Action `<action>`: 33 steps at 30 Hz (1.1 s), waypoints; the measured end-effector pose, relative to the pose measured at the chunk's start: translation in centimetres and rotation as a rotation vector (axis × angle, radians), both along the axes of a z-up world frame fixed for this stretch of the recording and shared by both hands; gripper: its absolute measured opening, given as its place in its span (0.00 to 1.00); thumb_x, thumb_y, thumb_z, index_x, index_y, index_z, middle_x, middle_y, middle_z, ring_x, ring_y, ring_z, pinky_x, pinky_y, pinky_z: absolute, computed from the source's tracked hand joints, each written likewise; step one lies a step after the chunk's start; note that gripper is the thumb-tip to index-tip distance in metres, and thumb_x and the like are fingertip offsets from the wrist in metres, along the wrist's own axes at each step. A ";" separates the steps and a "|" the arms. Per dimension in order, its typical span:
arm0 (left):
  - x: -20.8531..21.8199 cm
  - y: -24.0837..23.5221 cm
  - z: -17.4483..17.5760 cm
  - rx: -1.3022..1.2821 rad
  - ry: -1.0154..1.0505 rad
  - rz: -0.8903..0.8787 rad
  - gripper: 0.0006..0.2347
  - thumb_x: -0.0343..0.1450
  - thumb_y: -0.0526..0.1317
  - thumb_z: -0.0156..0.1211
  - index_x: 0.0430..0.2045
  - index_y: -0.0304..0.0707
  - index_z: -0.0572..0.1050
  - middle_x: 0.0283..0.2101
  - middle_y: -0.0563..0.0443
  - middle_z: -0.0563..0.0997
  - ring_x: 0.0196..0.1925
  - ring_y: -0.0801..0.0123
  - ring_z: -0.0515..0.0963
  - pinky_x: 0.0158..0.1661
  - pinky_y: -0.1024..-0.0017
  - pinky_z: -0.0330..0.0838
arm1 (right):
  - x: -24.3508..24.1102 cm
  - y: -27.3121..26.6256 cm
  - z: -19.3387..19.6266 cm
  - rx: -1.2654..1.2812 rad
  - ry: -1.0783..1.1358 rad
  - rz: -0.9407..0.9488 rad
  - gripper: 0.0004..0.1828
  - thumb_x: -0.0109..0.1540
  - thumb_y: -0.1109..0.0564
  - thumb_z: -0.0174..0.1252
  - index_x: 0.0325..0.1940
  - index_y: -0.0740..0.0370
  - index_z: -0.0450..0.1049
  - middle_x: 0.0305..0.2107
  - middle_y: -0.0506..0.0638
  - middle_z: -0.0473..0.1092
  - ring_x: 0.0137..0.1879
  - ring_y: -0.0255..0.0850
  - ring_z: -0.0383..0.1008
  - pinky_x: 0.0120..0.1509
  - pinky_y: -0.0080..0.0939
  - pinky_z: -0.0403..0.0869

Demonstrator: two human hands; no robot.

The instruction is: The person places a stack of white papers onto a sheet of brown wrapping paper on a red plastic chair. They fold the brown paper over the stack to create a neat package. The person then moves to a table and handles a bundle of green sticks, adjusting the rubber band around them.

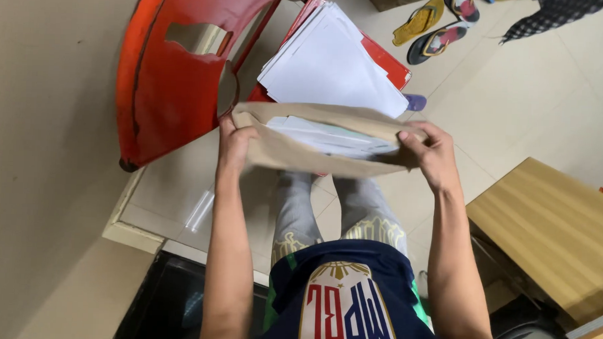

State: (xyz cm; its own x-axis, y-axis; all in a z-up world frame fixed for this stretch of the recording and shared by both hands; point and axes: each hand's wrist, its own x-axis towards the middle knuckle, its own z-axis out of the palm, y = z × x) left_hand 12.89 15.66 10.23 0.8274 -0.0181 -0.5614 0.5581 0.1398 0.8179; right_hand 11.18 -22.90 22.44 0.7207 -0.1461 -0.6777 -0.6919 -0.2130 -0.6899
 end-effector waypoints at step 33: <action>-2.6 -17.0 6.2 1.168 -0.272 -0.933 0.15 0.66 0.42 0.60 0.42 0.33 0.81 0.53 0.38 0.75 0.61 0.45 0.65 0.60 0.40 0.54 | 0.8 -3.2 0.5 0.180 -0.068 0.619 0.14 0.57 0.63 0.59 0.46 0.64 0.82 0.31 0.52 0.81 0.34 0.36 0.81 0.41 0.36 0.78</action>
